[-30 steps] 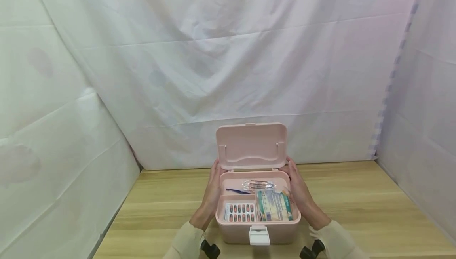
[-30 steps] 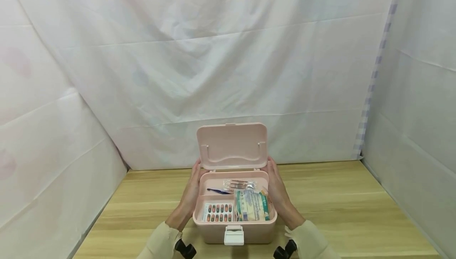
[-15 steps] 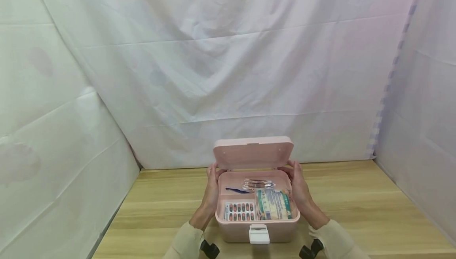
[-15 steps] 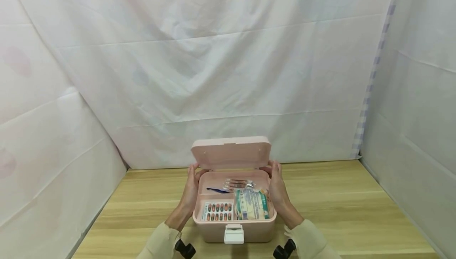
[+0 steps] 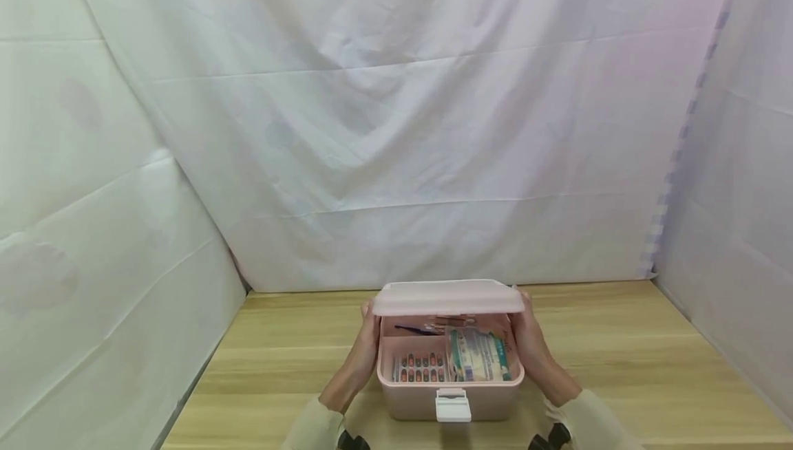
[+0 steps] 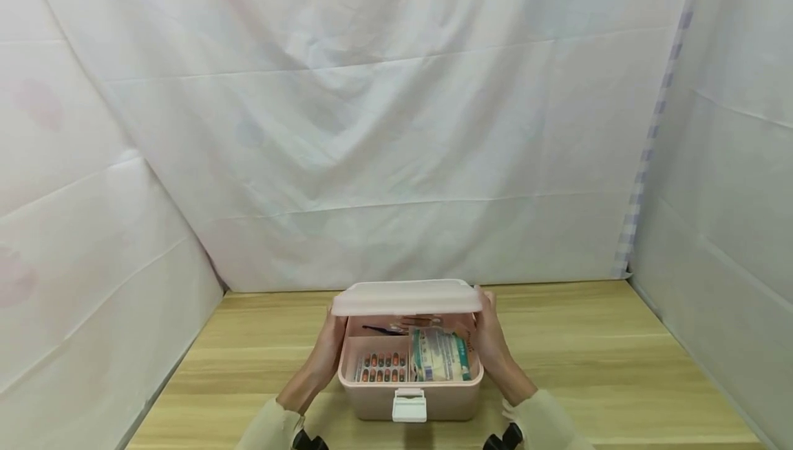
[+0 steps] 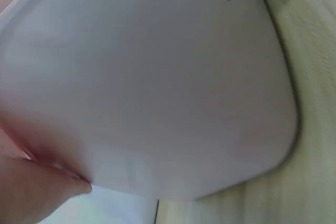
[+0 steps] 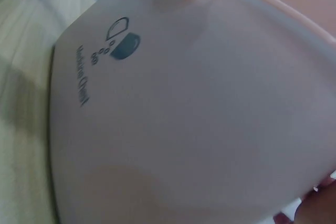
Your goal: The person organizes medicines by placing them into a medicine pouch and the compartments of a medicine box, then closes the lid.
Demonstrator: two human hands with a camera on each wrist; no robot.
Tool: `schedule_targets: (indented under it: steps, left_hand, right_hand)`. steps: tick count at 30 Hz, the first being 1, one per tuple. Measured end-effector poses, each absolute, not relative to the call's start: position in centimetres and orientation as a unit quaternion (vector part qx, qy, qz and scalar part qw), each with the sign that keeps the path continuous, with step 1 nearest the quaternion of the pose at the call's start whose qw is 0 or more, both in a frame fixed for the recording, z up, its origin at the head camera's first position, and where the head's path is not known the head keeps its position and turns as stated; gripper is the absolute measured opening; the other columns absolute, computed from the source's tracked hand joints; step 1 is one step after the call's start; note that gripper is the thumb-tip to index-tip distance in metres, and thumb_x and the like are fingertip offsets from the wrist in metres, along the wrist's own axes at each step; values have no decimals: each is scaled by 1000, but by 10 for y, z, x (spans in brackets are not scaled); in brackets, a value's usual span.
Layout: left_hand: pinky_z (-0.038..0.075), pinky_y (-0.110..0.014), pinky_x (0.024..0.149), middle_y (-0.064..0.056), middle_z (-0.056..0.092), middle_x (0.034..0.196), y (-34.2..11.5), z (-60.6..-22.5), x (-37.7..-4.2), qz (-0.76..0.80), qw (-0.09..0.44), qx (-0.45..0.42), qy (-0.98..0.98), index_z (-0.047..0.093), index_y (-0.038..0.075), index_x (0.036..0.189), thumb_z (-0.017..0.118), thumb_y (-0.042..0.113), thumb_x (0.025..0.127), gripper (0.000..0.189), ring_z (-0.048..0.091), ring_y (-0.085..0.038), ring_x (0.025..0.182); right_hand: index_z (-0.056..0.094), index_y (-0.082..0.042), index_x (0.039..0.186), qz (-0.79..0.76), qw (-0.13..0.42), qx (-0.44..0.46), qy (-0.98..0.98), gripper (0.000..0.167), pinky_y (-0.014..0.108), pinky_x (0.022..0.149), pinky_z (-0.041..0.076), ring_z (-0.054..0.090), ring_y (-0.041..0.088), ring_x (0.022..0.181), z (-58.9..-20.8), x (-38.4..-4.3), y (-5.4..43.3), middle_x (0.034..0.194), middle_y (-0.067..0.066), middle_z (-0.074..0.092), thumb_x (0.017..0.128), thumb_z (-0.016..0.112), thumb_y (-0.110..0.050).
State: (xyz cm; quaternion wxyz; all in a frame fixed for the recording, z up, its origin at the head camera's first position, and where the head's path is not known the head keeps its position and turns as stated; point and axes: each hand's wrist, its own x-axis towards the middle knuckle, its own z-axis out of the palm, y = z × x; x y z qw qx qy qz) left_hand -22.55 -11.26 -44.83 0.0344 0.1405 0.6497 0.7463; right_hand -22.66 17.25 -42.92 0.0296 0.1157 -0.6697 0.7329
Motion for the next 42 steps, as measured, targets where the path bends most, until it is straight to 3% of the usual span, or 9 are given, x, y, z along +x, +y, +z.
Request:
schedule_targets:
  steps: [3, 6, 11, 16, 20, 25, 31, 37, 42]
  left_hand:
    - [9, -52, 114, -9, 18, 138, -119, -453, -220, 748, 58, 165, 640, 21, 11, 135, 14, 52, 106, 50, 9, -29, 139]
    - [0, -59, 117, -10, 12, 155, -126, -458, -217, 752, 75, 185, 629, 13, 12, 152, 17, 48, 108, 57, 1, -31, 148]
    - [2, -60, 117, -8, 6, 164, -136, -465, -214, 740, 92, 222, 628, 9, 16, 157, 20, 37, 109, 53, 0, -31, 151]
    - [14, -38, 121, -3, 8, 165, -141, -471, -212, 729, 107, 234, 634, 9, 22, 159, 21, 32, 110, 51, 5, -25, 152]
    - [22, -16, 113, -2, 8, 165, -143, -475, -208, 726, 105, 231, 639, 10, 22, 159, 24, 31, 110, 52, 6, -20, 152]
    - [23, -12, 111, -5, 4, 166, -144, -478, -206, 722, 101, 233, 644, 8, 14, 160, 28, 30, 110, 56, 4, -23, 152]
    - [24, -11, 110, -6, 2, 166, -144, -480, -205, 722, 99, 232, 644, 9, 12, 160, 29, 28, 110, 56, 3, -25, 152]
    - [23, -11, 110, -6, 7, 166, -143, -479, -203, 714, 91, 227, 656, 9, 14, 160, 28, 31, 110, 56, 5, -25, 152]
    - [17, -34, 120, -6, 15, 164, -141, -473, -201, 701, 71, 210, 678, 15, 16, 158, 28, 31, 110, 52, 11, -24, 151]
  right_hand:
    - [46, -23, 113, 728, 11, 124, -674, 39, 21, 87, 45, 52, 4, 102, -435, -223, 177, 115, -10, 55, 108, 15, -47]
    - [32, -19, 122, 722, -2, 124, -681, 36, 22, 90, 38, 38, 8, 111, -439, -218, 181, 123, -3, 37, 108, 15, -47]
    - [11, -9, 150, 717, -26, 153, -680, 54, 21, 96, 31, 21, 15, 124, -448, -212, 188, 136, 2, 17, 108, 10, -42]
    - [2, -7, 154, 724, -33, 183, -664, 57, 18, 99, 28, 18, 9, 131, -456, -209, 191, 144, 1, 11, 108, 8, -40]
    - [-2, -5, 155, 726, -36, 201, -657, 57, 13, 101, 23, 16, -1, 134, -461, -207, 193, 151, 1, 4, 109, 10, -37]
    - [-4, -8, 156, 727, -52, 221, -648, 56, 8, 100, 19, 11, -8, 134, -468, -207, 197, 155, 2, -5, 109, 10, -35]
    - [-2, -10, 157, 726, -57, 233, -644, 54, 8, 101, 19, 10, -7, 136, -473, -204, 201, 156, 4, -5, 109, 11, -31]
    - [3, -7, 157, 719, -36, 239, -652, 53, 7, 102, 22, 19, -10, 136, -477, -204, 204, 155, -8, 11, 109, 15, -26]
    - [14, 2, 154, 680, 9, 251, -689, 50, 8, 103, 26, 28, -9, 136, -470, -205, 209, 152, -12, 27, 109, 21, -17]
